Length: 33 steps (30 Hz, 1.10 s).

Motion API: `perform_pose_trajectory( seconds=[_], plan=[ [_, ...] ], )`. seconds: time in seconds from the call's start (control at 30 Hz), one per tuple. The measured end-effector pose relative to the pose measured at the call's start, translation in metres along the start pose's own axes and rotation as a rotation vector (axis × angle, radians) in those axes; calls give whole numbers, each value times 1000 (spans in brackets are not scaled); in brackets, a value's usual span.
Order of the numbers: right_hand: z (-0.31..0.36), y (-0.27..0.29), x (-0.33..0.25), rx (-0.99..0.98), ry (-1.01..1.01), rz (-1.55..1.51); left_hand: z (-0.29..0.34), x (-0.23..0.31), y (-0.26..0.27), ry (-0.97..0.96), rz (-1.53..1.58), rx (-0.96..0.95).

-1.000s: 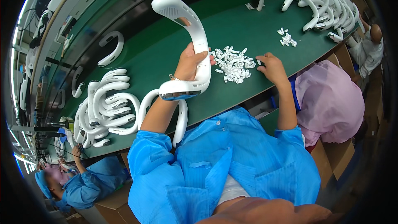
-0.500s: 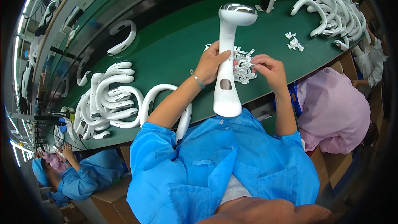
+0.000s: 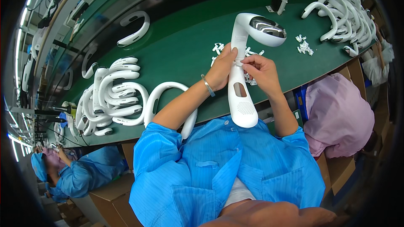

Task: Assembling small plastic components onto white U-shaped electronic devices at a factory assembly line.

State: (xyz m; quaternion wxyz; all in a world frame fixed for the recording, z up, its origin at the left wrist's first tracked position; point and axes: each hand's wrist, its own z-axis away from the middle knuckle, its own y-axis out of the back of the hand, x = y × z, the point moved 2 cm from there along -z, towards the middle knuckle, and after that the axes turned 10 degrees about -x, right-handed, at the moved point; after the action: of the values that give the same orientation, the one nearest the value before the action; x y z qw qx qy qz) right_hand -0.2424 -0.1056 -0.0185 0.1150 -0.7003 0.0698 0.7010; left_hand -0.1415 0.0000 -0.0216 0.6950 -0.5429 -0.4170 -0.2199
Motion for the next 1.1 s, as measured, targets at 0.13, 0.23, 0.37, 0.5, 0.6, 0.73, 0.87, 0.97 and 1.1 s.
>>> perform_pose_trajectory(
  seconds=[0.13,0.23,0.37,0.5,0.6,0.73,0.87,0.97,1.1],
  plan=[
    [-1,-2,-2,23,30,62,3,2,-2,-13,37,-26],
    [0,-1,-3,33,244,390,0,-1,2,-27,36,-81],
    [8,-6,-18,38,435,1023,2,1,3,31,75,-89],
    [10,-3,-11,98,333,684,0,-7,4,-1,99,-81],
    [8,0,-3,110,276,182,1,-7,4,-24,99,-84],
    [7,-8,8,208,318,239,4,-7,-5,-66,96,-110],
    [8,-4,30,321,347,235,8,-7,-11,-90,21,-115],
    [11,13,45,196,301,169,10,-5,-11,-68,-27,-115],
    [17,-7,-31,120,271,445,8,-8,-8,-52,-209,-101]
  ],
)
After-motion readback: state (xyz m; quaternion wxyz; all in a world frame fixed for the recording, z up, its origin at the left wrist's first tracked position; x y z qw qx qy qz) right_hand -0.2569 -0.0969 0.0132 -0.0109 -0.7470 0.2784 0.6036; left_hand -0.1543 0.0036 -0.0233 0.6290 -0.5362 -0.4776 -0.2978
